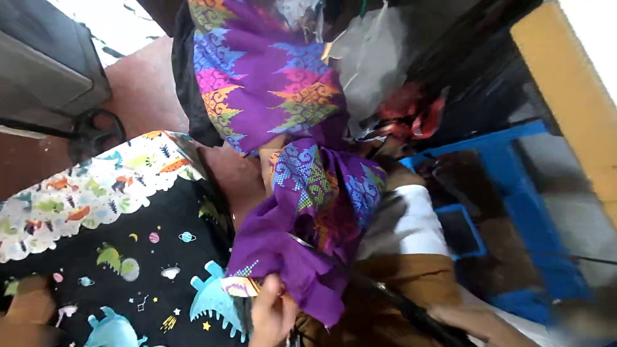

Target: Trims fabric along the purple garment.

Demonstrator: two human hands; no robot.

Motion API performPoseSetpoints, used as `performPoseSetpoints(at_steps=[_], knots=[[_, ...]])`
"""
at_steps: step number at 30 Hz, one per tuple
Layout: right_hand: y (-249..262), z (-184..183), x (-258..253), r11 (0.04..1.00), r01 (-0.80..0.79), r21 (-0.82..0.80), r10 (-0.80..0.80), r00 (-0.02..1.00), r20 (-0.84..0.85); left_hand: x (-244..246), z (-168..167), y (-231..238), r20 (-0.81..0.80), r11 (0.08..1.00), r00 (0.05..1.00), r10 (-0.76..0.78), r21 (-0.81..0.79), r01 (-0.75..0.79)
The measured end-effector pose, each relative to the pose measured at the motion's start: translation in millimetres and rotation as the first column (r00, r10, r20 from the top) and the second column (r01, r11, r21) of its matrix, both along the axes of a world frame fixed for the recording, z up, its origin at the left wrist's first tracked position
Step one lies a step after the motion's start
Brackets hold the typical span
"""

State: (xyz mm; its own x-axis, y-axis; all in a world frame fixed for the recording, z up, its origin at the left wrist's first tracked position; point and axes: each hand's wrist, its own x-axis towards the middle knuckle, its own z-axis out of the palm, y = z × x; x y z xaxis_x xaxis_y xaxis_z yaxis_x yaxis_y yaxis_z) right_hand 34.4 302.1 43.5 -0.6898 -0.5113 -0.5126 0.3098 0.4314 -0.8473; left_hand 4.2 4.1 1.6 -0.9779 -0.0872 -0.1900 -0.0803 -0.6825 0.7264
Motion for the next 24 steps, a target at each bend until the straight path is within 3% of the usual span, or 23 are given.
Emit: performPoseSetpoints(at_steps=[1,3,4,11,14,16,18,21,24], knots=[[4,-1,4,1.000,0.014,0.000,-0.014,1.000,-0.002,-5,2,-3,-0.040,0.987,0.998,-0.040,0.157,0.046],[11,-4,12,0.999,0.047,0.002,-0.047,0.999,-0.002,-13,2,-7,-0.065,0.840,0.993,-0.095,0.530,0.115],[14,-4,15,0.998,0.060,0.004,-0.060,0.998,0.002,-16,3,-7,-0.023,0.797,0.995,-0.099,0.596,0.094],[24,-3,24,0.995,0.091,0.041,-0.089,0.995,-0.052,-32,13,1,0.139,0.801,0.982,-0.129,0.598,0.020],[38,-3,21,0.979,0.103,0.174,-0.081,0.988,-0.128,-32,12,-2,0.242,0.836,0.951,-0.194,0.548,0.031],[50,-20,22,0.940,0.180,0.288,-0.105,0.960,-0.258,-34,11,-3,0.371,0.894,0.920,-0.129,0.445,-0.054],[54,-48,20,0.891,0.337,0.306,-0.226,0.911,-0.344,-36,11,-1,0.481,0.934,0.877,-0.009,0.318,-0.165],[32,-69,-9,0.819,0.554,0.147,-0.547,0.832,-0.091,-35,10,6,0.609,0.945,0.784,0.116,0.176,-0.276],[0,-87,-67,0.762,0.641,0.089,-0.643,0.765,-0.006,-30,8,4,0.579,0.967,0.816,-0.001,0.207,-0.147]])
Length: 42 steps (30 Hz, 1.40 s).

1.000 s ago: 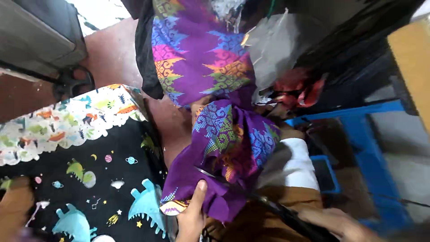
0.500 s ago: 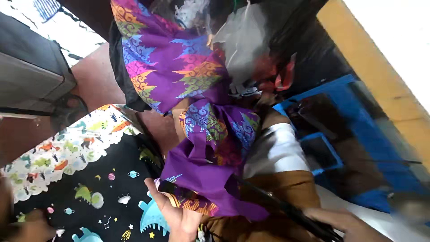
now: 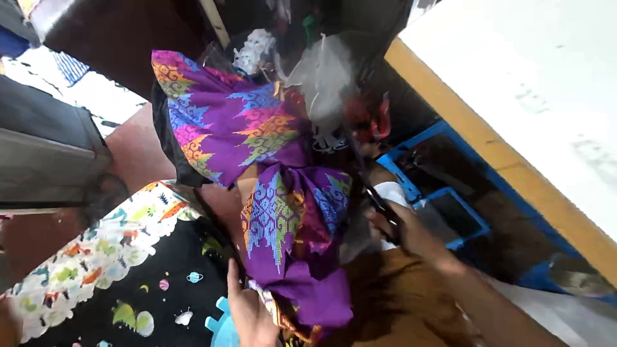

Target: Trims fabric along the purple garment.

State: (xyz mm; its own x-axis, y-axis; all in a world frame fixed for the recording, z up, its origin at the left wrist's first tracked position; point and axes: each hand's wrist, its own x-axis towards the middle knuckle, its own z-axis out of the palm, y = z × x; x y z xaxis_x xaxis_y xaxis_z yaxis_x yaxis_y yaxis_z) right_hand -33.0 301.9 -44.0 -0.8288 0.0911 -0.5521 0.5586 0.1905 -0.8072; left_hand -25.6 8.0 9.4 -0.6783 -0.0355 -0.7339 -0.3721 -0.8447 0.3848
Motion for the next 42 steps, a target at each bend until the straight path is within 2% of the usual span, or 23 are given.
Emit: performPoseSetpoints(at_steps=[4,6,9,11,13,14,15,17,19,20,22,23,24,25,26,28,29,31,34,36,38,40,42], knots=[[-27,-52,-63,0.993,-0.079,0.086,0.079,0.997,-0.003,5,3,0,-0.135,0.969,0.966,-0.219,0.090,0.232],[-45,-56,-79,0.975,-0.186,0.121,0.190,0.982,-0.021,2,4,-3,-0.156,0.972,0.963,-0.218,0.056,0.229],[-72,-19,-116,0.929,-0.338,0.151,0.347,0.937,-0.033,-43,21,-29,-0.248,0.958,0.956,-0.157,-0.274,0.086],[-92,8,-150,0.932,-0.339,0.128,0.353,0.928,-0.117,-89,47,-57,-0.381,0.877,0.918,-0.111,-0.472,-0.090],[-110,39,-182,0.948,-0.296,0.120,0.318,0.906,-0.279,-125,76,-108,-0.562,0.844,0.803,-0.199,-0.515,-0.151],[-119,57,-195,0.953,-0.281,0.116,0.304,0.883,-0.358,-134,89,-140,-0.636,0.823,0.701,-0.324,-0.555,-0.122],[-126,77,-204,0.953,-0.286,0.100,0.302,0.860,-0.412,-136,101,-166,-0.665,0.772,0.609,-0.432,-0.622,-0.131],[-140,114,-207,0.951,-0.309,0.021,0.277,0.820,-0.501,-127,123,-162,-0.674,0.571,0.621,-0.399,-0.713,-0.407],[-155,131,-194,0.931,-0.352,-0.097,0.245,0.799,-0.549,-113,118,-159,-0.642,0.421,0.579,-0.502,-0.767,-0.485],[-163,128,-184,0.914,-0.384,-0.129,0.251,0.787,-0.564,-105,117,-136,-0.630,0.415,0.623,-0.464,-0.776,-0.476],[-180,112,-170,0.865,-0.446,-0.230,0.234,0.764,-0.601,-102,113,-84,-0.656,0.667,0.630,-0.415,-0.691,-0.279],[-190,97,-163,0.863,-0.429,-0.267,0.184,0.759,-0.625,-103,110,-57,-0.663,0.733,0.641,-0.386,-0.643,-0.224],[-199,83,-157,0.875,-0.400,-0.272,0.151,0.761,-0.631,-102,107,-33,-0.646,0.749,0.676,-0.356,-0.629,-0.206],[-203,72,-151,0.906,-0.363,-0.217,0.162,0.771,-0.616,-100,101,-16,-0.620,0.750,0.712,-0.328,-0.630,-0.203],[-200,68,-146,0.925,-0.362,-0.114,0.253,0.812,-0.526,-96,93,-8,-0.606,0.754,0.738,-0.297,-0.623,-0.209],[-185,68,-139,0.887,-0.445,0.123,0.461,0.861,-0.214,-86,72,-5,-0.579,0.758,0.777,-0.246,-0.614,-0.218],[-179,62,-135,0.857,-0.472,0.205,0.498,0.861,-0.099,-80,61,-6,-0.560,0.757,0.800,-0.215,-0.613,-0.226],[-174,37,-122,0.844,-0.456,0.283,0.481,0.877,-0.021,-68,42,-5,-0.512,0.753,0.848,-0.136,-0.610,-0.247],[-177,-2,-106,0.835,-0.471,0.283,0.482,0.876,0.035,-54,16,-11,-0.449,0.782,0.891,-0.062,-0.577,-0.236],[-177,-7,-107,0.830,-0.486,0.274,0.496,0.868,0.035,-50,11,-18,-0.418,0.765,0.908,-0.039,-0.597,-0.241],[-172,-3,-114,0.856,-0.449,0.256,0.473,0.880,-0.039,-53,17,-31,-0.427,0.707,0.903,-0.035,-0.650,-0.280],[-162,5,-127,0.905,-0.350,0.241,0.394,0.903,-0.170,-62,28,-52,-0.480,0.643,0.876,-0.042,-0.685,-0.344],[-146,17,-144,0.944,-0.223,0.241,0.295,0.901,-0.319,-70,42,-69,-0.556,0.640,0.831,-0.010,-0.642,-0.422]])
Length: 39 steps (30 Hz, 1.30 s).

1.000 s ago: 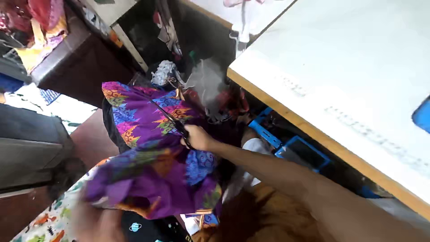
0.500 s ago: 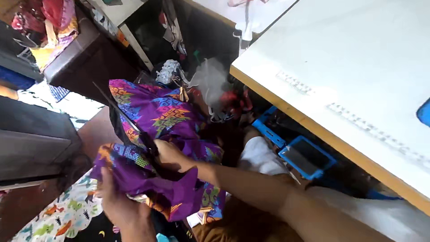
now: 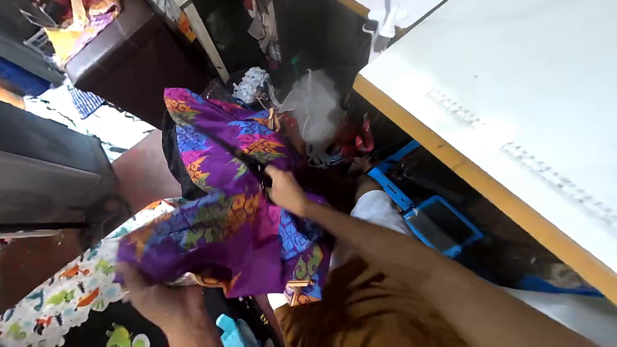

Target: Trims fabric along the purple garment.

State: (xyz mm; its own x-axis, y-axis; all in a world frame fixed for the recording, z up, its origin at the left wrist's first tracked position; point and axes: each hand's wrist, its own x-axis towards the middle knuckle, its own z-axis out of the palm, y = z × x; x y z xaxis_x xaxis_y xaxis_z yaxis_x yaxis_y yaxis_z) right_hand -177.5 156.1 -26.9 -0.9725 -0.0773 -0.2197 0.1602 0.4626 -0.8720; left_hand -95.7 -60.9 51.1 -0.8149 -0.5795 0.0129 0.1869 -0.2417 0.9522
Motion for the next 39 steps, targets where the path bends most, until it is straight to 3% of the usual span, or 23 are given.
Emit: performPoseSetpoints(at_steps=[2,5,8,10,12,15,18,25,28,33,39], knots=[[24,20,-18,0.998,0.069,0.012,-0.068,0.994,-0.091,0,8,-3,-0.059,0.999,0.998,-0.005,0.035,0.007],[65,25,-22,0.984,0.138,0.113,-0.117,0.979,-0.169,13,0,30,0.094,0.995,0.995,0.014,0.092,-0.022],[95,-4,-3,0.957,0.196,0.214,-0.190,0.981,-0.045,28,-47,52,0.362,0.975,0.931,-0.052,0.221,-0.031],[109,-19,21,0.952,0.203,0.229,-0.221,0.974,0.051,41,-63,60,0.440,0.952,0.885,-0.153,0.307,0.011],[119,-25,59,0.976,0.175,0.131,-0.197,0.962,0.187,59,-65,67,0.426,0.904,0.861,-0.277,0.419,0.084],[128,-6,127,0.958,0.138,-0.250,-0.037,0.929,0.369,76,-62,72,0.451,0.848,0.830,-0.328,0.528,0.048],[134,20,181,0.876,0.087,-0.475,0.164,0.872,0.462,86,-63,71,0.461,0.836,0.811,-0.360,0.546,0.061],[156,57,253,0.798,-0.086,-0.597,0.463,0.721,0.515,103,-62,78,0.354,0.833,0.839,-0.414,0.519,0.193],[171,61,272,0.813,-0.109,-0.572,0.488,0.665,0.566,107,-64,89,0.343,0.857,0.849,-0.402,0.468,0.216],[188,65,292,0.840,-0.172,-0.514,0.476,0.689,0.547,108,-65,101,0.342,0.876,0.863,-0.371,0.437,0.204],[178,75,272,0.839,-0.257,-0.479,0.518,0.648,0.559,111,-63,109,0.391,0.924,0.857,-0.337,0.313,0.220]])
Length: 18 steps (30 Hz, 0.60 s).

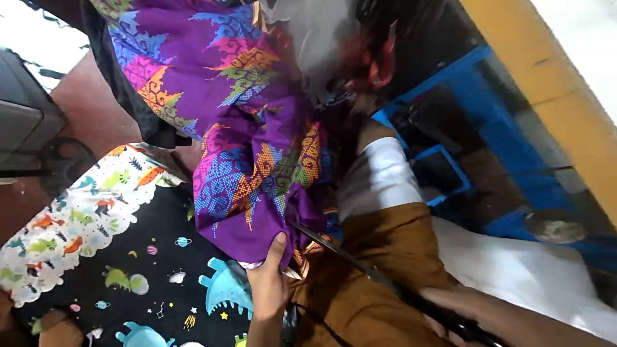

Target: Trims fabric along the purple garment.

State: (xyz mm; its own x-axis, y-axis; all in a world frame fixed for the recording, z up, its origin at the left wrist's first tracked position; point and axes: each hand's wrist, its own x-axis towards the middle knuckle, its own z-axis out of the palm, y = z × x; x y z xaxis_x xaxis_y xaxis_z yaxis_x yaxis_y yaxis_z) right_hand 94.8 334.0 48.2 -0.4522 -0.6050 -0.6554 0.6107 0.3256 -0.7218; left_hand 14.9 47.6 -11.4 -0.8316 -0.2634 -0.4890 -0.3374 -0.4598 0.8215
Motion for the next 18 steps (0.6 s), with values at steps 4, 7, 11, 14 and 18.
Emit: performPoseSetpoints(at_steps=[4,7,11,14,18], knots=[[2,0,0,1.000,-0.010,0.010,0.009,1.000,0.009,0,0,-1,-0.022,1.000,1.000,0.001,-0.029,-0.001],[8,-6,17,0.998,0.064,-0.008,-0.064,0.998,-0.028,2,-3,-3,-0.063,0.999,0.997,-0.047,0.012,0.048],[-9,6,-1,0.994,-0.003,0.108,0.007,0.999,-0.036,1,-6,1,-0.093,0.992,0.994,-0.065,0.100,0.074],[-26,8,-4,0.985,0.026,0.170,-0.013,0.997,-0.074,0,-5,2,-0.098,0.990,0.993,-0.074,0.109,0.084],[-38,5,1,0.979,0.066,0.192,-0.045,0.992,-0.115,1,-5,5,-0.083,0.993,0.994,-0.064,0.094,0.072]])
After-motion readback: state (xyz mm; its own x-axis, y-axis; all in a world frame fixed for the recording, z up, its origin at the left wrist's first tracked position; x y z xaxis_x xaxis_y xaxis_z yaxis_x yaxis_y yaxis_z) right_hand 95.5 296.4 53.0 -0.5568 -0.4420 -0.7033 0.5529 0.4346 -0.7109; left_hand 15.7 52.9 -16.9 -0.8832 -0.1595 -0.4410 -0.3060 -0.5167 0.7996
